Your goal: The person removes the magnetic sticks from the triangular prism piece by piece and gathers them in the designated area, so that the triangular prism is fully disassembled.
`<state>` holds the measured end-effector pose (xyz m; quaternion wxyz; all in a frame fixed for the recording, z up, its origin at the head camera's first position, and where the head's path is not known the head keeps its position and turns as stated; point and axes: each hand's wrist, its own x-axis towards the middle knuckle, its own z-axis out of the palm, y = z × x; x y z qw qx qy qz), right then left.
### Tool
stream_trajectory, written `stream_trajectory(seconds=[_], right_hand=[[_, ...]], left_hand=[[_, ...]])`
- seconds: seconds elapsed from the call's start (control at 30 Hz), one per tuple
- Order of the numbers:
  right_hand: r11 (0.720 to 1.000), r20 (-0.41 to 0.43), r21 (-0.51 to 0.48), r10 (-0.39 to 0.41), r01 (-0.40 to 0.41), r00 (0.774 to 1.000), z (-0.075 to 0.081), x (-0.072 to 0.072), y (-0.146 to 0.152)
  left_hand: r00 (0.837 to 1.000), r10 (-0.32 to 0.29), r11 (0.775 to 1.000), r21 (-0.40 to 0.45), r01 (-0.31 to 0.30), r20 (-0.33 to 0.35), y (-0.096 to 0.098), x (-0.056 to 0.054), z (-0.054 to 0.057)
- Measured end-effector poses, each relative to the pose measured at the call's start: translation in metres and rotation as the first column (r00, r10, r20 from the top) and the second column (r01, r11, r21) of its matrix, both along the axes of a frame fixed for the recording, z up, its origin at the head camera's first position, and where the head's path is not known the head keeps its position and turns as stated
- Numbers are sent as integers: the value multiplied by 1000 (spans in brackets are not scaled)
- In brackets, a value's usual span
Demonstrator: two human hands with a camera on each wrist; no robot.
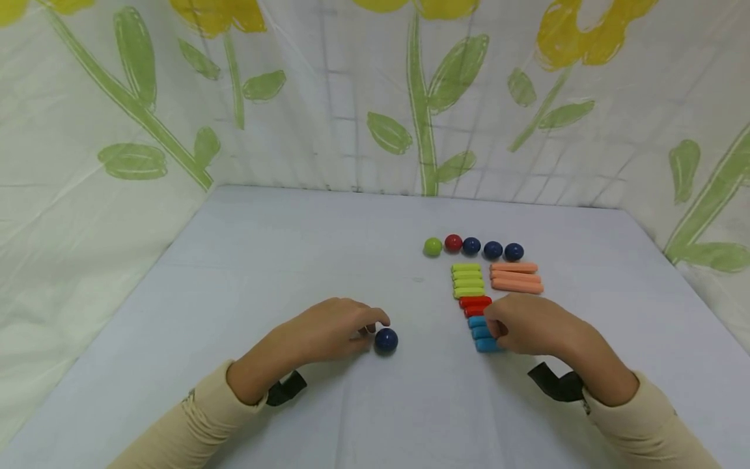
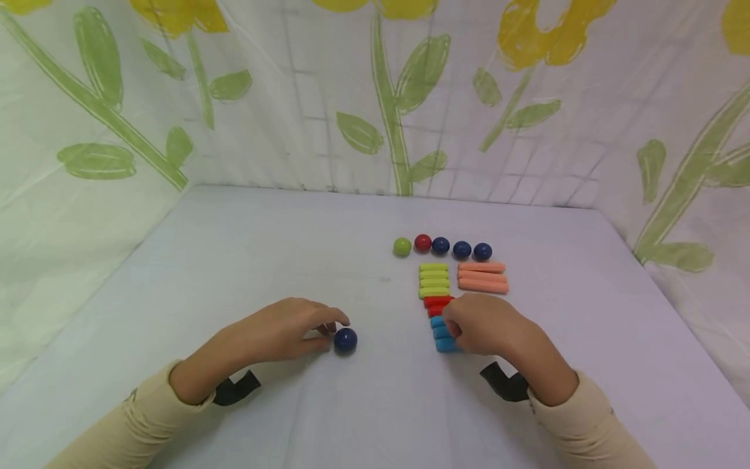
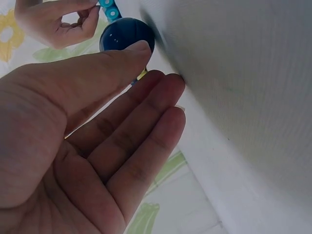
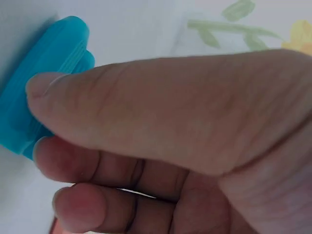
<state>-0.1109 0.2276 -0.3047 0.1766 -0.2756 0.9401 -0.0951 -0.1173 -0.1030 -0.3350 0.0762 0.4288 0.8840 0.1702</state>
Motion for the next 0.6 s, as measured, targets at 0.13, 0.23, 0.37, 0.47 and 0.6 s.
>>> stream_trajectory(seconds=[0.13, 0.23, 0.37, 0.47, 0.6], right_hand=[[1000, -11, -16, 7, -7, 1000, 2, 2, -1], [998, -32, -47, 27, -28, 999, 3, 6, -8], [993, -67, -92, 72, -78, 995, 3, 14, -24], [981, -100, -137, 125, -138, 987, -1, 21, -40], [949, -151, -183, 230, -255, 962, -10, 30, -60]], left_hand=[[1000, -11, 1000, 2, 11, -16, 0, -1, -1], [999, -27, 1000, -2, 27, -18, 1, -2, -1], [997, -78, 997, -9, 77, -19, 1, -2, -1], [995, -98, 995, -20, 98, -10, 1, -1, -1], [995, -96, 995, -24, 96, 0, 1, -1, -1]])
